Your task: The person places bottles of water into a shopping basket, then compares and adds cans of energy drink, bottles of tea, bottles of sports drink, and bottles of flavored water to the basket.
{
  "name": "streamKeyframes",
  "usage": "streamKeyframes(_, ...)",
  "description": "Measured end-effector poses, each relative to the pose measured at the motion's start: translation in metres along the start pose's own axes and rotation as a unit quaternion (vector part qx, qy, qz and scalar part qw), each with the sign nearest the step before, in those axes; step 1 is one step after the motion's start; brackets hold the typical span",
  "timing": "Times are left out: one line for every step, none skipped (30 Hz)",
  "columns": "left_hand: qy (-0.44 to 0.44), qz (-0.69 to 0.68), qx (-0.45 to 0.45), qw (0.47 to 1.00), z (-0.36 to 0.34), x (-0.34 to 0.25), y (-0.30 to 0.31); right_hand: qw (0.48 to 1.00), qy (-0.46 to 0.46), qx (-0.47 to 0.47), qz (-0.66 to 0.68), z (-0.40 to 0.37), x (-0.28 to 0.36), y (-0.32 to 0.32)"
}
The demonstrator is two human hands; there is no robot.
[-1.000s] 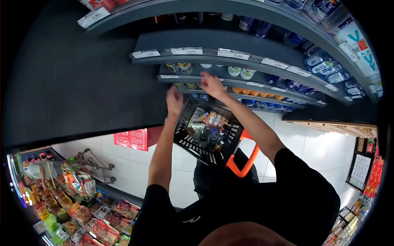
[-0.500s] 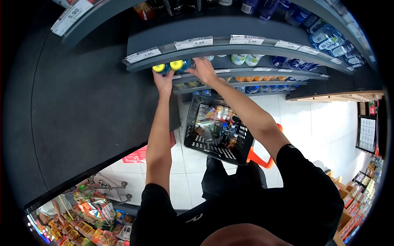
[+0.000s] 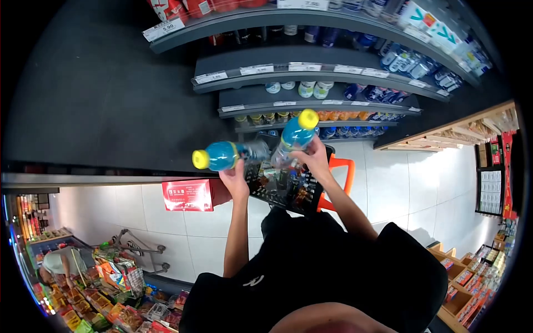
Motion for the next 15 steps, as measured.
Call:
streamKeyframes(0.064, -0.137, -0.007, 0.989, -0.014, 0.013, -0.001, 0.988, -0.045, -0.060, 0.136, -0.017, -0.008, 0.010)
streamKeyframes(0.129, -0.269, -0.013, 0.954, -0.028, 0.029, -0.005, 0.952, -0.090, -0.120, 0.269, -0.033, -0.021, 0.021)
streamKeyframes(0.211, -0.312, 0.035, 0.926, -0.052, -0.007, -0.040, 0.909, -0.163, -0.063, 0.379, -0.044, -0.033, 0.018)
streamKeyframes(0.259, -0.358, 0.080, 0.894, -0.063, 0.006, -0.044, 0.872, -0.220, -0.007, 0.437, -0.060, -0.016, 0.001)
streamKeyframes(0.295, -0.401, 0.111, 0.860, -0.074, 0.019, -0.045, 0.844, -0.252, -0.011, 0.473, -0.074, -0.026, 0.007)
streamKeyframes(0.331, -0.443, 0.137, 0.822, -0.087, 0.029, -0.049, 0.812, -0.286, -0.019, 0.509, -0.086, -0.039, 0.013)
streamKeyframes(0.368, -0.456, 0.097, 0.805, -0.098, 0.036, -0.053, 0.770, -0.311, -0.050, 0.555, -0.096, -0.037, 0.016)
streamKeyframes(0.400, -0.467, 0.056, 0.787, -0.105, 0.039, -0.058, 0.815, -0.301, -0.045, 0.493, -0.098, -0.044, 0.034)
streamKeyframes(0.421, -0.491, 0.071, 0.759, -0.113, 0.036, -0.066, 0.834, -0.298, -0.032, 0.463, -0.101, -0.039, 0.038)
streamKeyframes(0.430, -0.458, 0.077, 0.775, -0.122, 0.028, -0.070, 0.852, -0.294, -0.017, 0.433, -0.104, -0.028, 0.039)
streamKeyframes(0.431, -0.419, 0.121, 0.790, -0.128, 0.025, -0.076, 0.869, -0.285, -0.003, 0.405, -0.105, -0.018, 0.040)
streamKeyframes(0.431, -0.379, 0.167, 0.802, -0.134, 0.018, -0.084, 0.868, -0.287, -0.007, 0.405, -0.107, -0.013, 0.041)
streamKeyframes(0.429, -0.273, 0.123, 0.852, -0.136, 0.017, -0.080, 0.891, -0.270, -0.011, 0.366, -0.106, -0.008, 0.044)
streamKeyframes(0.431, -0.271, 0.125, 0.851, -0.137, 0.018, -0.083, 0.912, -0.250, -0.015, 0.326, -0.104, -0.001, 0.048)
streamKeyframes(0.424, -0.244, 0.190, 0.851, -0.138, 0.013, -0.094, 0.904, -0.258, -0.018, 0.339, -0.104, 0.002, 0.048)
Point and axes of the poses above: each hand's wrist, its own z-axis towards the middle knuckle, its own y-axis out of the back of the hand, x = y × z, the point moved 9 cm from there along z, towards the middle knuckle, and after that the axes turned 6 degrees about z, right-handed, at the moved point
